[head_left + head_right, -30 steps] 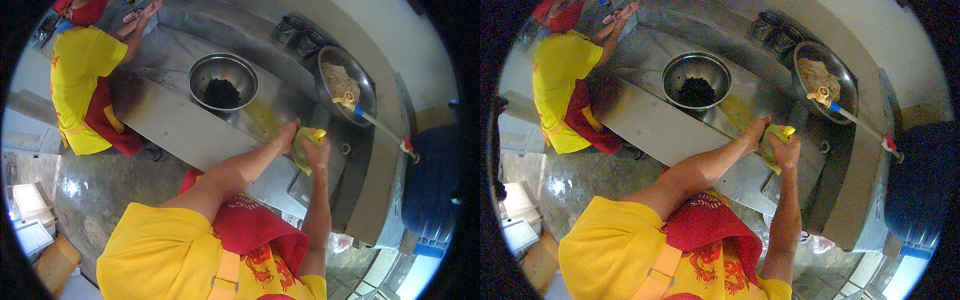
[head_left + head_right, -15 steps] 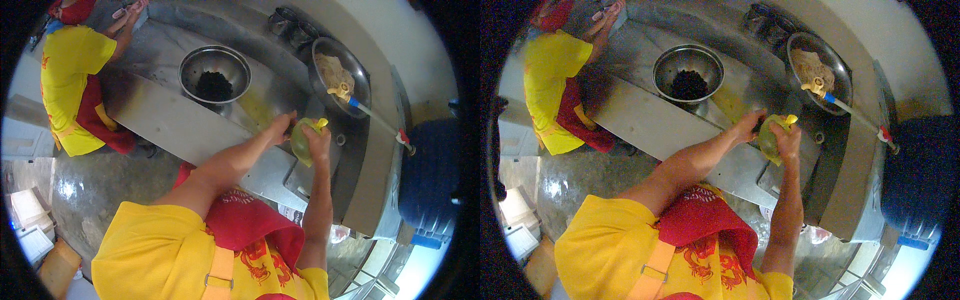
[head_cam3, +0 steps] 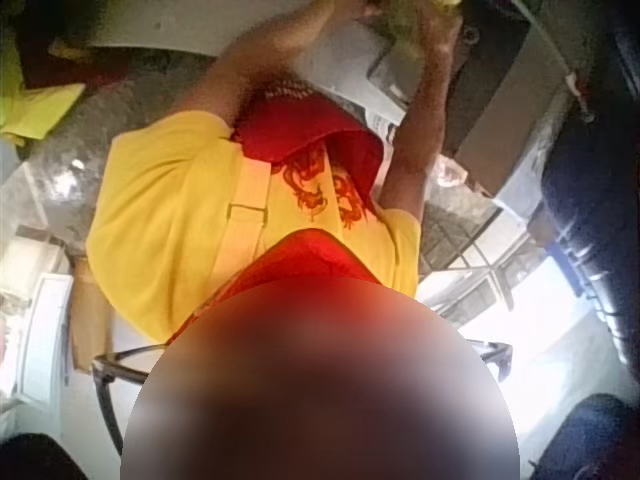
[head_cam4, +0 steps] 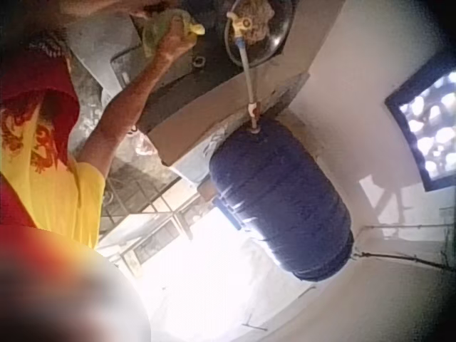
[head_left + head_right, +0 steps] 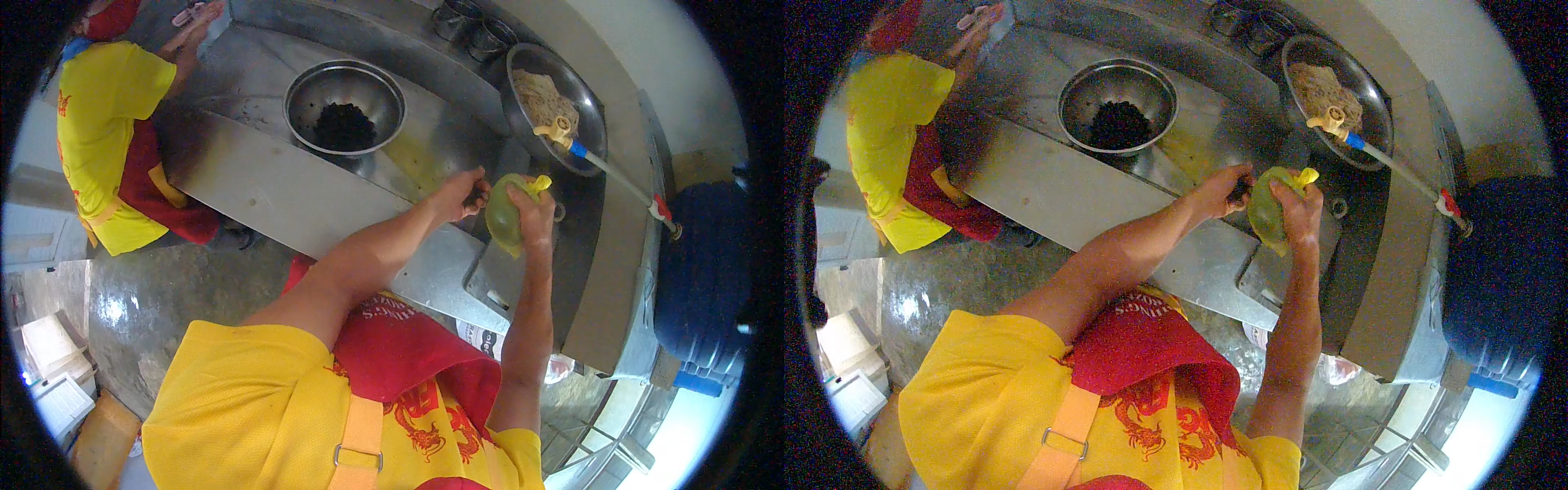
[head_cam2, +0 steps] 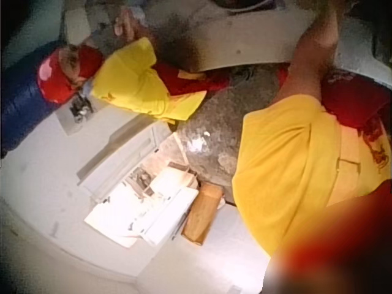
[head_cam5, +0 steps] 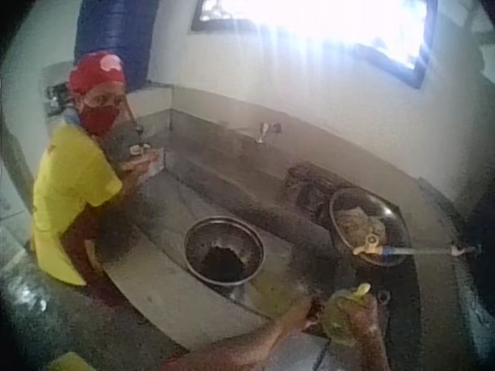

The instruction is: The person washes dark leafy vegetables in a metal bowl under running water, then peels a green vegetable and adds the pieces to the bowl. The person is wearing a yellow shirt and red apron.

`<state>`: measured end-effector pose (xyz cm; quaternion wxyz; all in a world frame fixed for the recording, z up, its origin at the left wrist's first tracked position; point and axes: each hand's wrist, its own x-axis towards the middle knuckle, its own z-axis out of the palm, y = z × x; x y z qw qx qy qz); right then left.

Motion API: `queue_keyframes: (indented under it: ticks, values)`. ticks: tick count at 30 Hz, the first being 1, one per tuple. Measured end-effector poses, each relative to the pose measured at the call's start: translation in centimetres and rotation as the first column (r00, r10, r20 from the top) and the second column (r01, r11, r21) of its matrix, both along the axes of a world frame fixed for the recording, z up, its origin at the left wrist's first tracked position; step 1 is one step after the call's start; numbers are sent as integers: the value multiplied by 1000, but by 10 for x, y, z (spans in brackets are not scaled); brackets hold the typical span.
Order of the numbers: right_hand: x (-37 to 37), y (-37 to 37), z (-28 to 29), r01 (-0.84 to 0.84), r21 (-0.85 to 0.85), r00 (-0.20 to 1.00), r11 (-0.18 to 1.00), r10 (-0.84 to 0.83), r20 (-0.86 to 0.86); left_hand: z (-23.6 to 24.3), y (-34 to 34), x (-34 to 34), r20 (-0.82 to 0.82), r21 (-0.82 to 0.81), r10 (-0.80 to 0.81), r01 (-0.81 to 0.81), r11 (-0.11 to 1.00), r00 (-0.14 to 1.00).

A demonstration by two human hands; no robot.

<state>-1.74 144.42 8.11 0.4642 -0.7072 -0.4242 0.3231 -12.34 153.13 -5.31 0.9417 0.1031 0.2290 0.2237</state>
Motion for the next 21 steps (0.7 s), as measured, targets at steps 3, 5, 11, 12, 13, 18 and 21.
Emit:
queue_keyframes:
  ticks: [3, 5, 11, 12, 13, 18, 21]
  values:
    - [1, -1, 6, -19, 3, 1000, 1000, 19, -3, -1, 0, 2, 24, -2, -45, 45, 999, 999]
    - [-2, -1, 11, -23, -8, 1000, 1000, 23, -4, -3, 0, 4, 4, -14, -43, 43, 999, 999]
    - [1, -1, 15, -9, -34, 1000, 999, 9, 15, -10, -2, 12, -90, -92, 27, -35, 995, 996]
    - [2, -1, 16, -9, -33, 1000, 999, 10, 18, -9, -3, 12, -107, -92, 44, -54, 994, 993]
    - [1, -1, 17, -13, -31, 1000, 999, 14, 21, -12, -3, 14, -111, -104, 61, -72, 992, 992]
    - [2, 0, 15, -11, -15, 1000, 1000, 11, -1, -33, 1, 20, -138, -100, 81, -95, 990, 987]
    - [4, 2, 13, -24, -24, 1000, 999, 24, 2, -42, 2, 21, -127, -69, 115, -124, 990, 985]
